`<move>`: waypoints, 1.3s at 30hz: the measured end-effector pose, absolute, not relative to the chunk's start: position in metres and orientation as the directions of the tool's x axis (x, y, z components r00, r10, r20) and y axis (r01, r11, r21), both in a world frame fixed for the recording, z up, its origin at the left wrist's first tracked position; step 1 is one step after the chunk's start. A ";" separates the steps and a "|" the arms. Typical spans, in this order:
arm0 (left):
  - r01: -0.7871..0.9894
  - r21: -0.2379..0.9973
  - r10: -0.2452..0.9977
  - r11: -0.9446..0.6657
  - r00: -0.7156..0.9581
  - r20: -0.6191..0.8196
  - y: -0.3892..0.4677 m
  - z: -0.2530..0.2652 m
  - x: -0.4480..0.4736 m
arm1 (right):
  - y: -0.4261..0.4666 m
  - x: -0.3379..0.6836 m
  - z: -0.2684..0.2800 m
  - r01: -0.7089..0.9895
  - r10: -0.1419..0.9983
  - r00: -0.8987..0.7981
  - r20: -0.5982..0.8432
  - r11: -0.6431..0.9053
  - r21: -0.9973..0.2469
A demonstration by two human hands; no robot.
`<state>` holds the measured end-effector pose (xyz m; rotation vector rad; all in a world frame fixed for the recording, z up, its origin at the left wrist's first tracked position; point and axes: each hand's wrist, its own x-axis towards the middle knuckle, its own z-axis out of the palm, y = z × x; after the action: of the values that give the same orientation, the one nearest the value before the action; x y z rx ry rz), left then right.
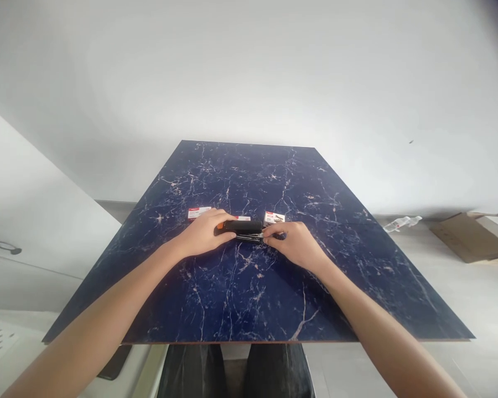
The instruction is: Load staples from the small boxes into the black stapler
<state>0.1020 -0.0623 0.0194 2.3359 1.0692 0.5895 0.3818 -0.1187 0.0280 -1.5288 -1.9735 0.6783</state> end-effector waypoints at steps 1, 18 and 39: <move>0.566 0.597 0.778 -0.569 0.605 0.168 -0.062 0.021 0.101 | -0.119 0.383 0.029 0.698 0.968 -0.219 0.120 0.241 -0.674; 0.553 0.665 0.793 -0.501 0.601 0.097 -0.053 0.028 0.079 | -0.167 0.360 0.017 0.836 0.981 -0.083 0.177 0.166 -0.523; 0.688 0.443 0.814 -0.575 0.537 0.223 -0.073 0.042 0.096 | -0.124 0.386 0.023 0.628 0.980 -0.072 0.186 0.189 -0.755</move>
<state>0.0957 -0.0733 0.0417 2.4756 1.2473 0.5910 0.3856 -0.1239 0.0234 -1.5153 -1.7818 0.6526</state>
